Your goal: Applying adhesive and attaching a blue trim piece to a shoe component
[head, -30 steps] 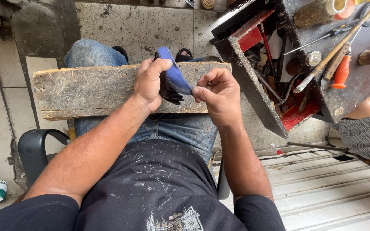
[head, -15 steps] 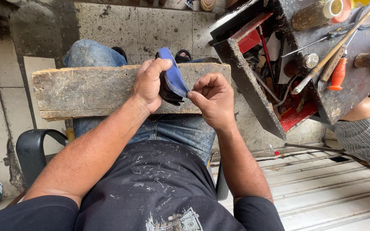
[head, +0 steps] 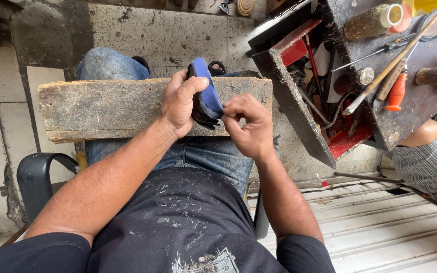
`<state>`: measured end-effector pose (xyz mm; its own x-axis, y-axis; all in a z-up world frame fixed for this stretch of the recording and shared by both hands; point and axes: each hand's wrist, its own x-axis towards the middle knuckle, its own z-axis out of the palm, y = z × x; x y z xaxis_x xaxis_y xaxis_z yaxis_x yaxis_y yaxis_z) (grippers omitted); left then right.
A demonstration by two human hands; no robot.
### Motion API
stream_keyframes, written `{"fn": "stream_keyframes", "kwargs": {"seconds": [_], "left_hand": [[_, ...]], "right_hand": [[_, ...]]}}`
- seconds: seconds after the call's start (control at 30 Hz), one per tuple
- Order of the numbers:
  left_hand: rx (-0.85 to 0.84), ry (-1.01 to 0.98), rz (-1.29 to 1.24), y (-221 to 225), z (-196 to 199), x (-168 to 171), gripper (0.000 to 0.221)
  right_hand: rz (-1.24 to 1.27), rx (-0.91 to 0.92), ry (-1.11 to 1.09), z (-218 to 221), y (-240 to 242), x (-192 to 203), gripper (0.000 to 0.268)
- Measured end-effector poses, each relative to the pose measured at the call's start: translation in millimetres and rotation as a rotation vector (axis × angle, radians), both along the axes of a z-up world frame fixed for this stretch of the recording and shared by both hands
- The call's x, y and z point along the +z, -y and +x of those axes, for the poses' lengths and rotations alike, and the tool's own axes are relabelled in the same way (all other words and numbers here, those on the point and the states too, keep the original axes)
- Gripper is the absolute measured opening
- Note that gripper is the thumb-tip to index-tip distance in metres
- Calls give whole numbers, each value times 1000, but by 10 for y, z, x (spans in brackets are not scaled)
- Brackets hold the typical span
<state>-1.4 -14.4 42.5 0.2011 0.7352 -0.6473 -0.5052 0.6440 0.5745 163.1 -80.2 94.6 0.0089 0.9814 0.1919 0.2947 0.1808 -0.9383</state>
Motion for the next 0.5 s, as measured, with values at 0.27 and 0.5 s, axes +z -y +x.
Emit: {"fn": "stream_keyframes", "kwargs": {"seconds": [0.27, 0.5], "left_hand": [[-92, -103, 275, 58, 56, 173, 66], [-58, -103, 260, 135, 95, 53, 65]], "right_hand": [[-299, 136, -418, 113, -15, -305, 18], [-99, 233, -47, 122, -17, -113, 18]]}}
